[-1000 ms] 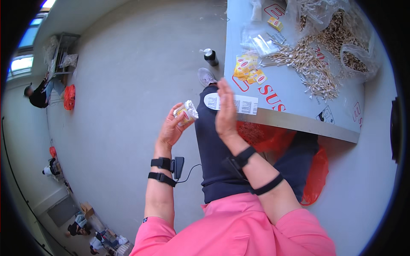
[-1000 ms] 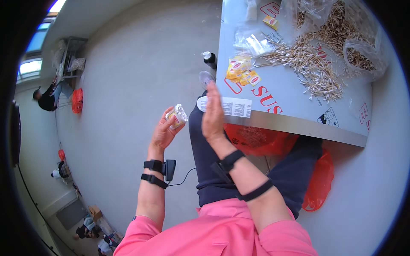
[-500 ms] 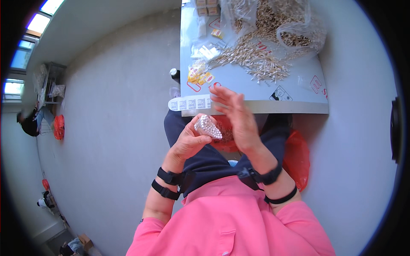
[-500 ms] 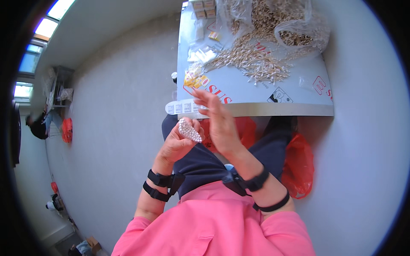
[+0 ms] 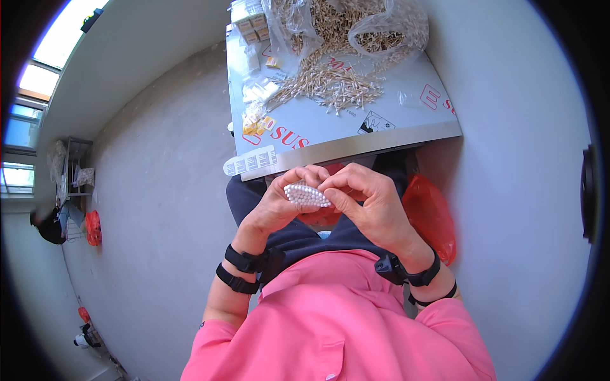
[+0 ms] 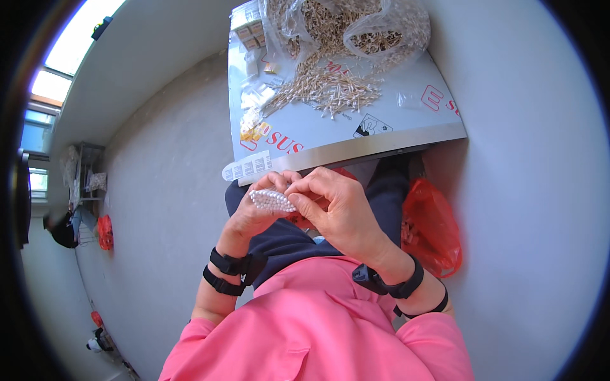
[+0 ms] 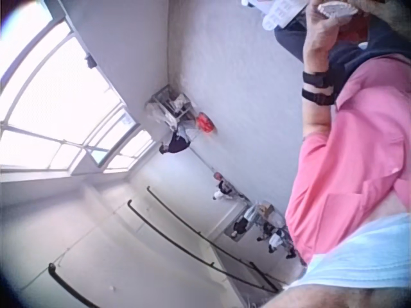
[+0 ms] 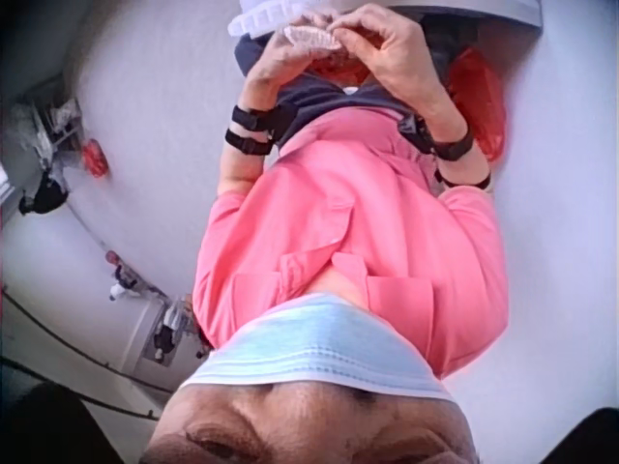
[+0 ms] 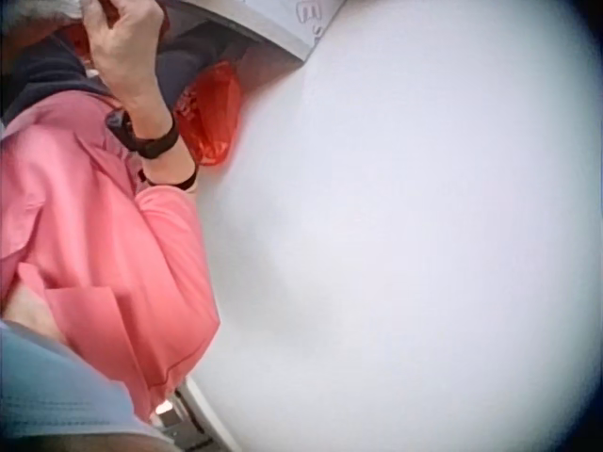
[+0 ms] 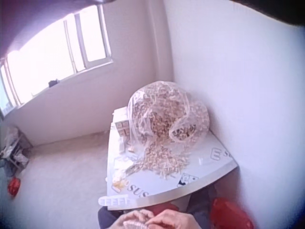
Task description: Sorting cotton swabs and placing them into small plastic bags and containers.
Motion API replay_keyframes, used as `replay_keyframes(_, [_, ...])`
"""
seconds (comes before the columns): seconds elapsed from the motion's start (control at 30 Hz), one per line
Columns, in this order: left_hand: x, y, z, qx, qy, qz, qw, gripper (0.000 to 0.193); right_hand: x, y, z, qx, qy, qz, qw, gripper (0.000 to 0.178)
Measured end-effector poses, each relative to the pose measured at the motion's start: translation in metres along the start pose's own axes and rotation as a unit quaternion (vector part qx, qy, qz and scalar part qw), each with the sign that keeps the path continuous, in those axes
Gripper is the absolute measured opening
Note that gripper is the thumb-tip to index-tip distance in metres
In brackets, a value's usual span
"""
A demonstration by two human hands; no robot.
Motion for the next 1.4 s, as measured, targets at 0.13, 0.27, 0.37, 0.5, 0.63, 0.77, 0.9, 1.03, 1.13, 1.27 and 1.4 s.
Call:
replay_keyframes(0.13, [0.0, -0.009, 0.001, 0.045, 0.024, 0.012, 0.999, 0.032, -0.005, 0.005, -0.006, 0.027, -0.032, 0.0, 0.999, 0.012])
replay_keyframes(0.27, [-0.003, -0.018, 0.0, 0.035, 0.009, 0.008, 0.999, 0.033, -0.013, 0.007, -0.01, 0.019, -0.013, 0.007, 1.0, 0.012])
replay_keyframes(0.37, [-0.003, -0.024, 0.002, 0.058, -0.025, -0.003, 0.998, 0.032, -0.017, 0.008, -0.017, -0.008, 0.024, 0.005, 1.0, 0.011])
replay_keyframes(0.5, [-0.005, -0.035, 0.008, 0.046, -0.021, -0.003, 0.999, 0.031, -0.022, 0.007, -0.026, -0.049, 0.067, -0.002, 0.997, 0.008])
replay_keyframes(0.63, [-0.005, -0.039, 0.008, 0.018, -0.015, -0.004, 1.0, 0.032, -0.023, 0.007, -0.029, -0.048, 0.081, 0.002, 0.996, 0.008])
replay_keyframes(0.77, [-0.003, -0.038, 0.006, 0.04, -0.007, -0.011, 0.999, 0.03, -0.022, 0.009, -0.029, -0.031, 0.065, 0.008, 0.997, 0.008])
replay_keyframes(0.9, [-0.003, -0.032, 0.001, 0.061, -0.008, 0.005, 0.998, 0.028, -0.024, 0.012, -0.024, -0.05, 0.042, -0.031, 0.997, 0.024])
replay_keyframes(1.03, [-0.002, -0.03, -0.001, 0.097, 0.029, 0.032, 0.994, 0.03, -0.027, 0.0, -0.032, -0.318, 0.248, -0.021, 0.915, 0.071])
replay_keyframes(1.13, [-0.005, -0.034, -0.007, 0.154, 0.079, 0.031, 0.984, 0.033, -0.019, -0.006, -0.018, -0.308, 0.293, -0.051, 0.904, 0.072])
replay_keyframes(1.27, [-0.013, -0.032, -0.01, 0.254, 0.116, 0.009, 0.96, 0.028, -0.017, -0.001, 0.002, -0.344, 0.245, -0.108, 0.9, 0.068])
replay_keyframes(1.4, [-0.018, -0.043, -0.016, 0.257, 0.156, -0.01, 0.954, 0.026, -0.028, -0.001, 0.02, -0.299, 0.204, -0.136, 0.922, 0.066])
Point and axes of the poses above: each hand's wrist, its own x-axis towards the middle knuckle, its own y-axis out of the back of the hand, z = x × y, the point moved 5 cm from there along x, towards the middle knuckle, and after that the axes turned 8 degrees about x, right-handed, at the moved point
